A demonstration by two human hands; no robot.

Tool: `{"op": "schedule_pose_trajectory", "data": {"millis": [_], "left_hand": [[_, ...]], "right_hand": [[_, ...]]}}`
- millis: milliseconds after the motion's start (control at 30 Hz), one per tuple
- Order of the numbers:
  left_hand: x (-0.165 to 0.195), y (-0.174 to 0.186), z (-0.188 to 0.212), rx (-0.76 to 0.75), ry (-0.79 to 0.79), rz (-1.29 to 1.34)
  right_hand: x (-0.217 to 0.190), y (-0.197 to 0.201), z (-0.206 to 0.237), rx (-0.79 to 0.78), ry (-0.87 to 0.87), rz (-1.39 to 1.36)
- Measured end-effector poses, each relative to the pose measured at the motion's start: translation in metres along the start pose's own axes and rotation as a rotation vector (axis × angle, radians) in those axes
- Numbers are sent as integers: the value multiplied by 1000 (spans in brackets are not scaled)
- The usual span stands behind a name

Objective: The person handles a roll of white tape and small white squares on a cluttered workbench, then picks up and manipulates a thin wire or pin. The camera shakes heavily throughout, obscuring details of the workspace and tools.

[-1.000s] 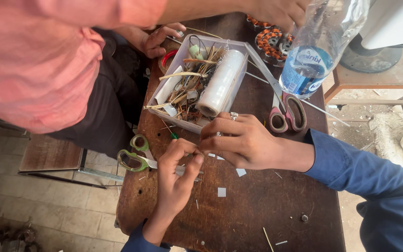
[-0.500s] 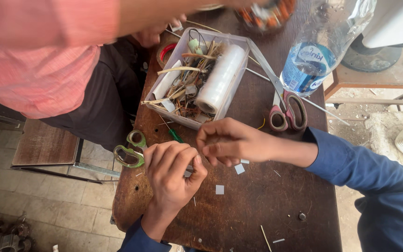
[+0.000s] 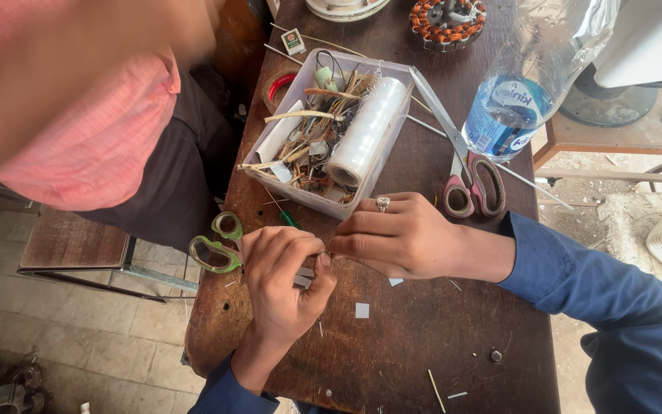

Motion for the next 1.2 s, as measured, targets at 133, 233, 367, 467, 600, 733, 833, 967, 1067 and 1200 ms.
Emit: {"op": "schedule_pose_trajectory", "data": {"millis": [133,233,367,467,600,733,833,967,1067,1200], "left_hand": [[13,0,2,62,-136,-169],[16,-2,3,58,-139,-212],[3,2,1,59,-49,-130],[0,3,1,59,-28,-95],[2,1,2,45,-36,-79],[4,2,1,45,-51,-81],[6,0,1,55,-68,-88],[3,0,-1,53,-38,-79],[2,3,-1,43,-4,-50],[9,5,-2,-15,-29,-52]], "right_hand": [[31,-27,6,-124,-402,-670],[41,-50,13,-238,-645,-1241],[28,-21,-4,-100,-314,-607],[12,-10,-9,-40,-159,-183],[3,-5,-9,-7,-55,-24],[13,-9,-7,-73,-186,-259],[31,-21,-1,-134,-444,-716],[31,-13,-5,-88,-372,-498],[8,-3,-8,-51,-116,-97],[-10,6,-7,85,94,172]]}}
Point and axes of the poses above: each hand's wrist, its own z-axis away from the middle knuckle, its own y-axis out of the back of the hand, x = y × z, the point moved 7 cm from there along -z, towards the middle knuckle, and after that the axes turned 8 degrees about -x, right-handed, at the moved point
